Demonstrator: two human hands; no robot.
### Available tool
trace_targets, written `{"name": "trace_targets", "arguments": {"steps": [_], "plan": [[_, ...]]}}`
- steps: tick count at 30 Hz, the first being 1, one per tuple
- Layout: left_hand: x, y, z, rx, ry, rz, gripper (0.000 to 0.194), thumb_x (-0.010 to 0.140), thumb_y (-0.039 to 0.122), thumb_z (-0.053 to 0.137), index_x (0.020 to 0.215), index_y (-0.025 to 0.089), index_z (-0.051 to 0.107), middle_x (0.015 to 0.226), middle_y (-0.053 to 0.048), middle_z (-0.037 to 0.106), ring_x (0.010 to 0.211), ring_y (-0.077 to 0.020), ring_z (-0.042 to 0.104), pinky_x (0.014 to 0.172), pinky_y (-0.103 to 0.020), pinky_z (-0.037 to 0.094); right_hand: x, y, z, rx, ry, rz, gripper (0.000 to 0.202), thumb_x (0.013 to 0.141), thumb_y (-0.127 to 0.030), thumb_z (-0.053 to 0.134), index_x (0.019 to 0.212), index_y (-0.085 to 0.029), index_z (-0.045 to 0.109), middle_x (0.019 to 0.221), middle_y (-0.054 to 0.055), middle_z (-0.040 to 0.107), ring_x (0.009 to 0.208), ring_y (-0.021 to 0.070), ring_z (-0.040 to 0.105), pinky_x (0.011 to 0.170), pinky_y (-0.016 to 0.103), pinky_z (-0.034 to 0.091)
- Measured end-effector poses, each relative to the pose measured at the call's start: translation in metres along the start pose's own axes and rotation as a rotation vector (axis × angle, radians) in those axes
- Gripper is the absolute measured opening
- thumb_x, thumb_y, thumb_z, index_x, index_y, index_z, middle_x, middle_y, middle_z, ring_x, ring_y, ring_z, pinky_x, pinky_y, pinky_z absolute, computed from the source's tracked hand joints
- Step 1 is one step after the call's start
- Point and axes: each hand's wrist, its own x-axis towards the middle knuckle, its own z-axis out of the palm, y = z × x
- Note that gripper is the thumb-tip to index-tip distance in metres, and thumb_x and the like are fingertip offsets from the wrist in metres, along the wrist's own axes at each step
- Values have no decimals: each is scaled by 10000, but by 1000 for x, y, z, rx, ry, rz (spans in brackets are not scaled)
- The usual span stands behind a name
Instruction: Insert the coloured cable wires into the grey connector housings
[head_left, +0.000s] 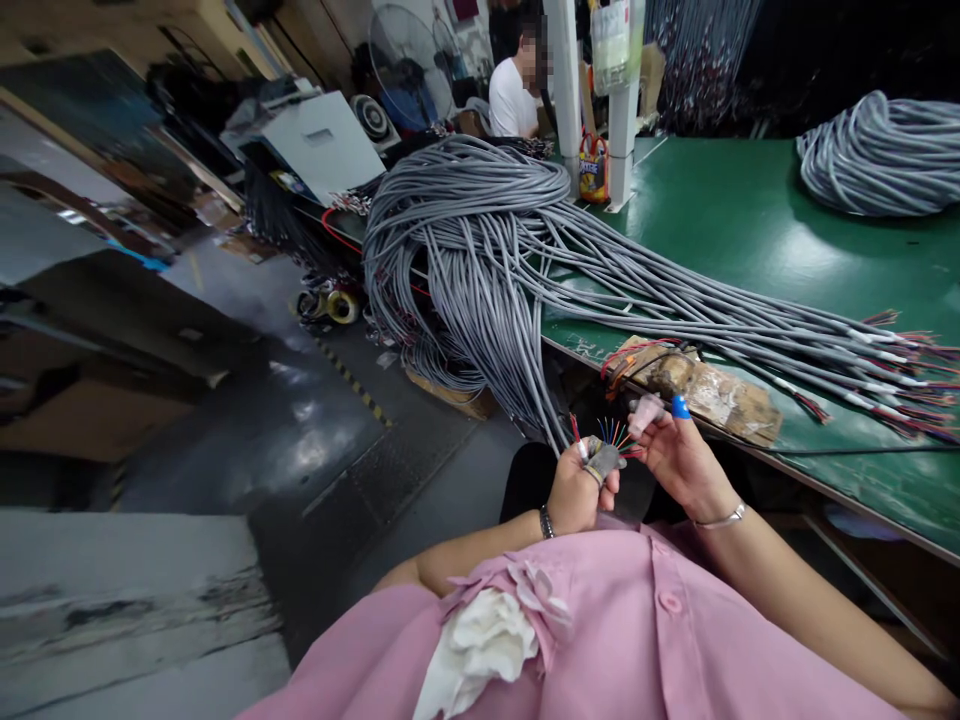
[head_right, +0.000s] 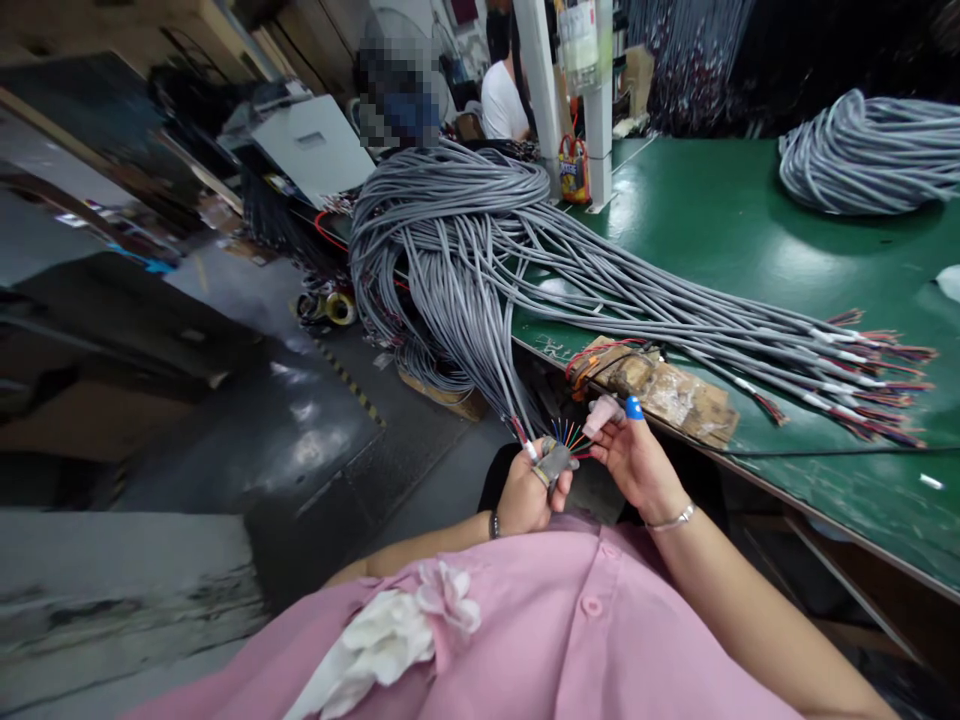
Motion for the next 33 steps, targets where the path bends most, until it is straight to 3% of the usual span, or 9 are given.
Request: {"name": "trace_targets", "arguments": {"steps": [4,7,11,19,23,27,30,33], "plan": [[-5,-1,-10,102,-11,-4,353,787,495,613,712,167,507,493,46,532,300,-46,383,302,-174,244,-8,-8,-6,-197,-113,155,489,795,-639,542,871,-180,693,851,86,689,686,156,620,589,261,513],[-8,-2,-16,197,-34,-5,382,780,522,611,696,168,494,506,36,544,324,-50,418,325,-172,276,-14,-13,-5,-429,-190,225,395,764,-545,652,862,-163,684,832,91,695,675,154,623,595,266,514],[-10,-3,-20,284,-96,5,373,781,515,611,713,161,517,532,21,562,351,-57,450,351,-173,301,-17,-18,4,-657,-224,167,252,710,-382,754,772,-151,673,694,25,660,572,99,559,551,215,467],[-6,-5,-20,398,-354,-121,329,716,435,690,631,151,550,497,-3,560,372,-92,486,366,-199,358,-19,-10,11,-927,-313,7,234,742,-398,699,748,-166,673,659,8,634,572,125,535,535,240,442],[-3,-4,-19,314,-250,-184,393,767,515,609,636,151,543,476,-5,563,341,-87,474,342,-190,324,-22,-10,6,-955,-265,-93,259,776,-428,666,822,-174,690,746,31,660,676,157,561,642,274,468],[0,-8,-17,183,-104,-150,427,787,568,570,710,147,552,505,0,583,345,-78,483,347,-177,301,-32,-1,4,-811,-197,-86,300,759,-426,696,937,-187,661,808,38,666,694,160,567,625,271,460],[2,-13,-14,125,-116,-146,436,779,576,579,734,144,551,547,-20,618,375,-89,521,362,-177,310,-39,16,7,-692,-64,-181,254,759,-403,702,937,-230,645,778,22,658,679,164,569,626,282,461],[3,-13,-11,82,-213,-233,470,737,605,611,731,139,550,595,-63,658,458,-142,602,423,-208,406,-41,26,9,-636,58,-236,181,772,-401,687,821,-232,647,708,6,634,617,149,536,591,278,444]]}}
